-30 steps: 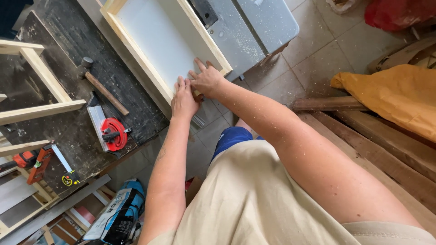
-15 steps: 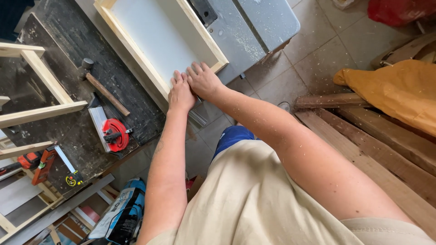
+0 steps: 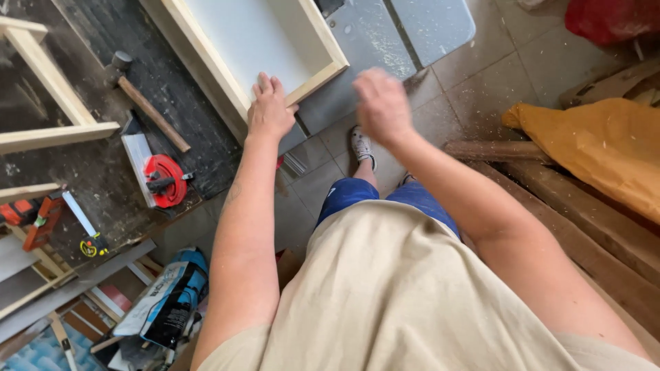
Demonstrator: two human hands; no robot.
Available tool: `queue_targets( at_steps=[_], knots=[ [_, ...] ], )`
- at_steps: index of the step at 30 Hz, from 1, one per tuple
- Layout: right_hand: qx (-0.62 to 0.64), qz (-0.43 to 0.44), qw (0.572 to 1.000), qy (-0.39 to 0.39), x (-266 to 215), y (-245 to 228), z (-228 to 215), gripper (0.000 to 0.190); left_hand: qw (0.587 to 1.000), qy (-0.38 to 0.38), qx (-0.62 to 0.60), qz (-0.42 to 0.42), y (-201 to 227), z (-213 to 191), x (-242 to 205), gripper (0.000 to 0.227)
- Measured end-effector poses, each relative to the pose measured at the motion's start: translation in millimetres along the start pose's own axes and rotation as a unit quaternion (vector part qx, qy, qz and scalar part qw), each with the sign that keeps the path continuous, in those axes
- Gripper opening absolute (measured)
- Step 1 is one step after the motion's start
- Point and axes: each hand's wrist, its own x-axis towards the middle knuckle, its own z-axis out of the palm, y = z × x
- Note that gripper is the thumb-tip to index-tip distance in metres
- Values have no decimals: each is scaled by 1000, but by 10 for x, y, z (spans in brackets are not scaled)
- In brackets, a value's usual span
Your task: Inspecting and adjusting a wooden frame on a table saw workbench using a hammer
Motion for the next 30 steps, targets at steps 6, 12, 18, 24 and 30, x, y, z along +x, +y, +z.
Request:
queue_targets(
  at_steps=[6,12,18,24,30],
  knots=[
    [-28,230,915,-331,229,275,-685,98,998,-56,-9,-24,32,-171,94,78],
    [-114,228,863,-435,273,280,-643,99,997,-61,-20,-32,-13,-249,185,79],
    [-75,222,897,-375,223,265,-664,100,999,-47,-9,-23,-37,-356,271,76],
    [-73,225,900,-366,215,271,-651,99,998,-48,23,-18,-85,-432,378,77],
    [-83,219,905,-355,193,280,-637,98,998,-46,30,-14,-146,-463,488,77]
  ],
)
